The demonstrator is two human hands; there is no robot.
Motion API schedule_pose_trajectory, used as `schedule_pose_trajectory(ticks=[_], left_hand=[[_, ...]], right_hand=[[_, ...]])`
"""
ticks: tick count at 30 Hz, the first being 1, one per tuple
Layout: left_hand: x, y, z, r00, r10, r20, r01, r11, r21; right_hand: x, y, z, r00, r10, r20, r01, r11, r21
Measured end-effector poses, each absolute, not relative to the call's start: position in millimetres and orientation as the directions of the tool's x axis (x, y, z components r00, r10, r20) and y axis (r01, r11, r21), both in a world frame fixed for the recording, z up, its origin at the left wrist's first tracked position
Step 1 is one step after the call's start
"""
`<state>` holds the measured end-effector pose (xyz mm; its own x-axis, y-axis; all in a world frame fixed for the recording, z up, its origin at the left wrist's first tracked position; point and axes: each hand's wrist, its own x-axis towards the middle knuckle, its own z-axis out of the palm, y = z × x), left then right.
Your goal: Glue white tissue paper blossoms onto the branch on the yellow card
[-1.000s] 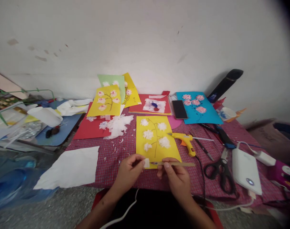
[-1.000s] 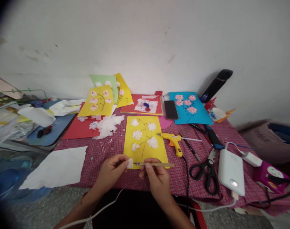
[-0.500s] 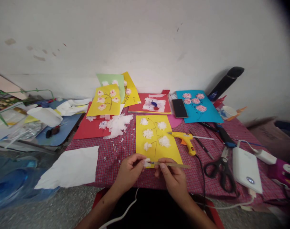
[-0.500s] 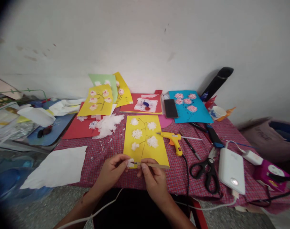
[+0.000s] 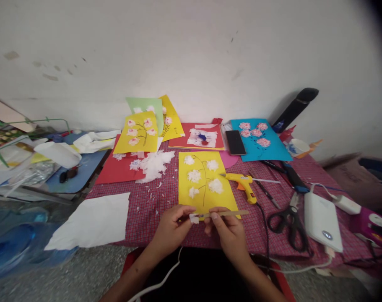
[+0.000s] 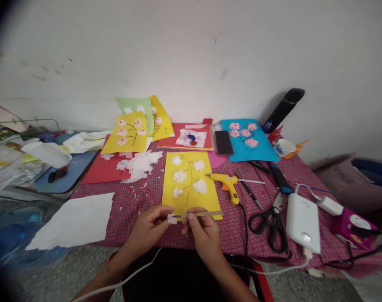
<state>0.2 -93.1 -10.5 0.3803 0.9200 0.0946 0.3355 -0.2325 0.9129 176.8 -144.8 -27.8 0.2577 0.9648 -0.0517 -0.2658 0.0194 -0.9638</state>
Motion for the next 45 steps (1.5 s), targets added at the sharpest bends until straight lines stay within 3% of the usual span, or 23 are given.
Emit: schedule_pose_trajectory(ticks=[5, 11, 15, 20, 28, 32, 36, 39, 45], left_hand=[[0.4, -94.1, -10.0, 0.367, 0.919, 0.147, 0.395, -0.297, 0.869], [0.2, -98.2, -10.7, 0.404, 0.898, 0.174, 0.438, -0.357, 0.825], [0.7, -101.2, -12.8, 0.486, 0.840, 0.242, 0.436, -0.473, 0.765], [3.7, -104.1, -13.9, 0.528, 0.822, 0.214, 0.447, -0.483, 0.753], [6.6, -98.9, -7.7, 0.529, 0.845, 0.078, 0.428, -0.345, 0.836], [10.3, -92.1, -1.8, 0.566, 0.822, 0.059, 0.404, -0.340, 0.849], [16.1, -82.1, -1.5, 0.583, 0.810, 0.062, 0.428, -0.371, 0.824], [19.2, -74.0, -5.9, 0.578, 0.813, 0.069, 0.451, -0.388, 0.803], [23.6, -56.2, -12.5, 0.591, 0.802, 0.089, 0.576, -0.497, 0.649]], right_hand=[[177.9, -142.9, -32.6, 0.223, 0.963, -0.152, -0.404, -0.050, -0.913], [179.6, -143.2, -30.5, 0.189, 0.971, -0.149, -0.383, -0.067, -0.921], [182.1, -145.7, -28.8, 0.161, 0.981, -0.104, -0.269, -0.058, -0.961], [194.4, -146.2, -22.0, 0.151, 0.987, 0.061, 0.009, 0.060, -0.998], [223.2, -130.1, 13.1, -0.229, 0.965, 0.125, 0.157, 0.163, -0.974], [218.6, -118.2, 16.4, -0.185, 0.981, 0.061, 0.200, 0.099, -0.975], [214.0, -104.6, 13.7, -0.124, 0.975, 0.183, 0.317, 0.213, -0.924], [215.5, -94.4, 15.3, -0.156, 0.959, 0.237, 0.270, 0.272, -0.924], [217.8, -72.3, 21.1, -0.192, 0.957, 0.216, 0.402, 0.278, -0.872]])
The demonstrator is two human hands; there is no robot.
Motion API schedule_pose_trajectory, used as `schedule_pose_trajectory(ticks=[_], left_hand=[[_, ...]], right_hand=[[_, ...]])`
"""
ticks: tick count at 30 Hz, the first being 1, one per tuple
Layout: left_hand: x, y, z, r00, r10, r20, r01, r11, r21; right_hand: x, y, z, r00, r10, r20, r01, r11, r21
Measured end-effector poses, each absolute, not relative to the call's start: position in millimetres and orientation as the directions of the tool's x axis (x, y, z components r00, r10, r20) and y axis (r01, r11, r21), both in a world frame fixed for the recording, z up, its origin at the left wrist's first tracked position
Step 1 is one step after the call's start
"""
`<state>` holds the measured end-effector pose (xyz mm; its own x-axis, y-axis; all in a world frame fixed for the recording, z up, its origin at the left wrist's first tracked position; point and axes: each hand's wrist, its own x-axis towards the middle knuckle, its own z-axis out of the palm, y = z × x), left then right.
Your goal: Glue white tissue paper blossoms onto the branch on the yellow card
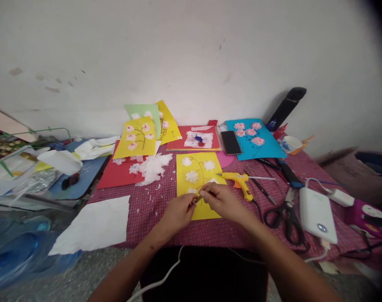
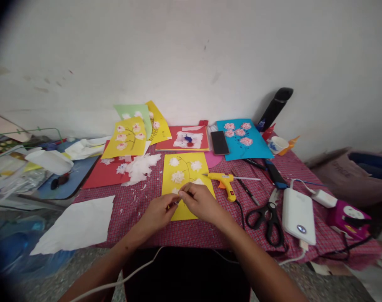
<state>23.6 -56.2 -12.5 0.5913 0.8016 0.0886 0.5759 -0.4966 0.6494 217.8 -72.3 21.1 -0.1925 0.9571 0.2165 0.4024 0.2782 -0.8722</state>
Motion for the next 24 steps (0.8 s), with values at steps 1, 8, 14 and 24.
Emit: schedule_pose_trajectory(ticks=[1, 8, 14, 24], left_hand=[[24.9, -53.1, -12.7, 0.590, 0.802, 0.099, 0.591, -0.512, 0.624], [38.3, -37.5, -15.9, 0.552, 0.822, 0.142, 0.648, -0.530, 0.547], [42.4, -30.5, -23.0, 0.536, 0.832, 0.143, 0.661, -0.519, 0.543], [35.4, -30.7, -25.2, 0.545, 0.819, 0.180, 0.631, -0.542, 0.555]], right_hand=[[217.1, -68.7, 21.8, -0.183, 0.961, 0.207, 0.432, 0.268, -0.861], [213.0, -50.2, 25.4, -0.152, 0.977, 0.151, 0.590, 0.212, -0.779], [212.8, -47.6, 14.0, -0.163, 0.962, 0.219, 0.638, 0.272, -0.720], [212.3, -44.6, 5.9, -0.192, 0.953, 0.233, 0.629, 0.302, -0.716]])
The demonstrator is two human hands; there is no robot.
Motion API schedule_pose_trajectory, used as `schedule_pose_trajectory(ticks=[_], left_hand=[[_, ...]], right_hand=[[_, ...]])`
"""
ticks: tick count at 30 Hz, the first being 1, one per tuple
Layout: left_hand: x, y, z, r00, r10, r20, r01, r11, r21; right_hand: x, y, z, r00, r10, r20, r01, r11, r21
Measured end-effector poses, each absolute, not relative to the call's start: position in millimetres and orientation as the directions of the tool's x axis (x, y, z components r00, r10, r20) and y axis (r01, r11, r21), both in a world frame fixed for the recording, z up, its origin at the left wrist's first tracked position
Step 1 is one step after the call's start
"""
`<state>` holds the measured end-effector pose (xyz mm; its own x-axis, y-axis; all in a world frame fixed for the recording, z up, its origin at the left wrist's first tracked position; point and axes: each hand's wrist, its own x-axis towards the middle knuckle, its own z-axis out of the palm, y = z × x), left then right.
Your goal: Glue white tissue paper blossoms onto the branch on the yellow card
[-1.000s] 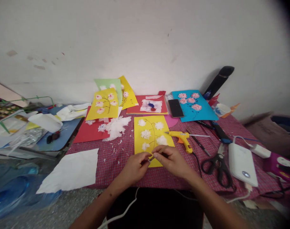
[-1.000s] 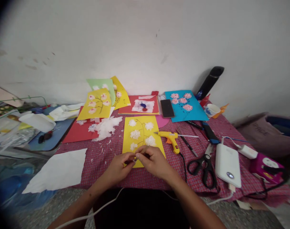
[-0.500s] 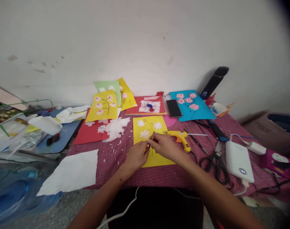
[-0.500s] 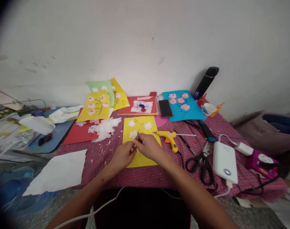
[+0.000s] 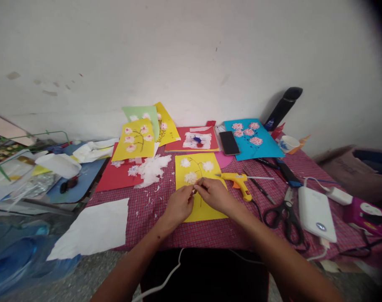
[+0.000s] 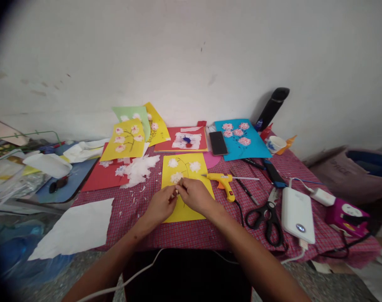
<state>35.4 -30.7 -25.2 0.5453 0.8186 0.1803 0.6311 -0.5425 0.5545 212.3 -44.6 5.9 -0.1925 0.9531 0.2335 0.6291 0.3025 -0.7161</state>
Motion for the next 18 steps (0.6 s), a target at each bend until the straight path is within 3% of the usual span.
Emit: schedule_pose_trajectory(ticks=[18], left_hand=[[27.3, -30.7, -22.6, 0.507, 0.841, 0.190, 0.669, -0.523, 0.528]], right_hand=[[210.2, -47.2, 11.6, -0.296, 0.930, 0.216, 0.724, 0.366, -0.585]])
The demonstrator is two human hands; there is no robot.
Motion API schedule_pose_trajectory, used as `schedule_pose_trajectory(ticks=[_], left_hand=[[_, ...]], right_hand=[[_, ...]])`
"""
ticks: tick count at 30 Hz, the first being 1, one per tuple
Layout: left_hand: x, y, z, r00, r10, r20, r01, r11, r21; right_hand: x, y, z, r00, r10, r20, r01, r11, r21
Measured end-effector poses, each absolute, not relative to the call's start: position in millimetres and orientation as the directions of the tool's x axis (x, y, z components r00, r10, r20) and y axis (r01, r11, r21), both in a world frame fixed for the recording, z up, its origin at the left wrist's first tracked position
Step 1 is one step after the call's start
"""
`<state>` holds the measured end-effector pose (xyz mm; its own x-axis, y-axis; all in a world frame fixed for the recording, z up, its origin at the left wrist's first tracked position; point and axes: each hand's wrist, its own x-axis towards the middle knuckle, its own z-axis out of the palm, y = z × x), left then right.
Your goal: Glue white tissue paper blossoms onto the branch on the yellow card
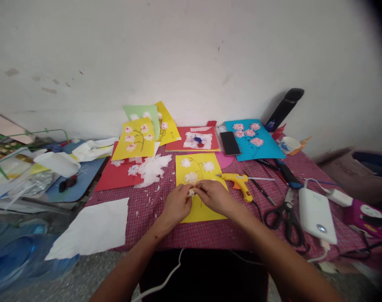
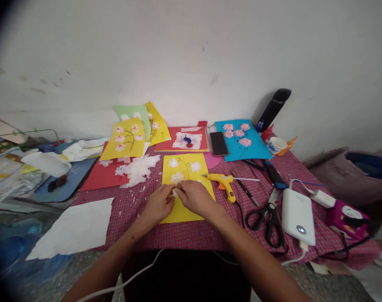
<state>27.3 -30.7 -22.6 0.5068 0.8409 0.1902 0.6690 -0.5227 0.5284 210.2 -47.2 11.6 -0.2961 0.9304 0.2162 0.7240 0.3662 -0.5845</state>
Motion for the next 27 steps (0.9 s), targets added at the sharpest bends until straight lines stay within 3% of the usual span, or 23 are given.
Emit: schedule_pose_trajectory(ticks=[27], left_hand=[[25.7, -30.0, -27.5, 0.535, 0.827, 0.171, 0.707, -0.549, 0.445]], right_hand=[[213.8, -50.7, 11.9, -0.234, 0.942, 0.241, 0.630, 0.336, -0.700]])
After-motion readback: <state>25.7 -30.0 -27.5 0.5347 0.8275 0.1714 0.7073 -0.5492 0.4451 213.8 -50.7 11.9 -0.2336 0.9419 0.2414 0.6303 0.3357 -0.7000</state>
